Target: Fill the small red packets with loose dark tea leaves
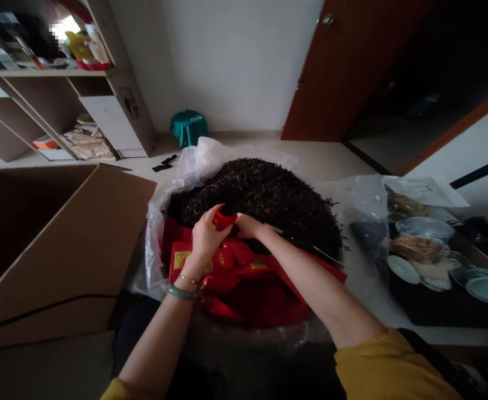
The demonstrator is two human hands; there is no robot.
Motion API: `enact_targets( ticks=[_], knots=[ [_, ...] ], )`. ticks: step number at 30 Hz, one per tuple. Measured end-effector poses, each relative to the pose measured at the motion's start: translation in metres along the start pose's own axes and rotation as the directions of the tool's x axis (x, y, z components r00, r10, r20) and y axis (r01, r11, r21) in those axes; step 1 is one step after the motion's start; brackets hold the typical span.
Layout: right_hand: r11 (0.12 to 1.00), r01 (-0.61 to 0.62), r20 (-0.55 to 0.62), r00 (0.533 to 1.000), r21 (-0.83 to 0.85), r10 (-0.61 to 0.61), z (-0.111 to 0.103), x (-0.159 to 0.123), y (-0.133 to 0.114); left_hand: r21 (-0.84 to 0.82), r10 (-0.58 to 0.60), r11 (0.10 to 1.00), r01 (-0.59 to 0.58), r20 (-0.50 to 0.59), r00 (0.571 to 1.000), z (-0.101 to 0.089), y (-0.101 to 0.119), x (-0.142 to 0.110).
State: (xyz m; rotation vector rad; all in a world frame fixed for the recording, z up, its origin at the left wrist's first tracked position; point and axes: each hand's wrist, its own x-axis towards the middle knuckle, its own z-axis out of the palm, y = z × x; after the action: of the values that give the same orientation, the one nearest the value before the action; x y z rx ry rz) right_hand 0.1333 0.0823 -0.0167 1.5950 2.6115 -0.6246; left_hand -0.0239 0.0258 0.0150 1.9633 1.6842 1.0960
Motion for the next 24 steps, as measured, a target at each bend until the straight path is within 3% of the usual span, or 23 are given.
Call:
enact_targets(
  ticks=[4, 8, 12, 15, 20, 22, 24],
  knots=[
    [0.998, -0.054, -0.085, 0.995, 0.029, 0.057, -0.015, -0.012, 0.004, -0.001, -0.006, 1.000, 0.006, 0.001, 1.000, 0.001, -0.001, 0.000],
    [0.992, -0.077, -0.233, 0.968, 0.098, 0.098, -0.058, -0.033, 0.003, 0.004, 0.004, 1.000, -0.004, -0.004, 1.000, 0.003, -0.002, 0.001],
    [0.969, 0.110, -0.428, 0.904, 0.223, -0.004, -0.093, -0.047, -0.019, 0.020, -0.005, 1.000, 0.004, 0.007, 1.000, 0.003, -0.002, 0.000],
    [0.946, 0.194, -0.445, 0.893, 0.260, -0.061, -0.096, -0.046, -0.039, 0.040, -0.038, 0.999, 0.037, 0.021, 0.999, 0.001, 0.001, -0.001],
    [0.920, 0.138, -0.487, 0.871, 0.367, 0.063, -0.089, -0.046, -0.050, 0.042, -0.074, 0.996, 0.072, 0.025, 0.997, 0.000, 0.003, 0.000],
    [0.938, 0.133, -0.512, 0.857, 0.319, 0.053, -0.088, -0.052, -0.051, 0.038, -0.076, 0.996, 0.075, 0.012, 0.997, 0.000, 0.003, 0.000],
    [0.971, 0.125, -0.447, 0.894, 0.205, -0.021, -0.085, -0.058, -0.053, 0.042, -0.081, 0.996, 0.081, 0.009, 0.997, 0.001, 0.003, -0.001]
  ],
)
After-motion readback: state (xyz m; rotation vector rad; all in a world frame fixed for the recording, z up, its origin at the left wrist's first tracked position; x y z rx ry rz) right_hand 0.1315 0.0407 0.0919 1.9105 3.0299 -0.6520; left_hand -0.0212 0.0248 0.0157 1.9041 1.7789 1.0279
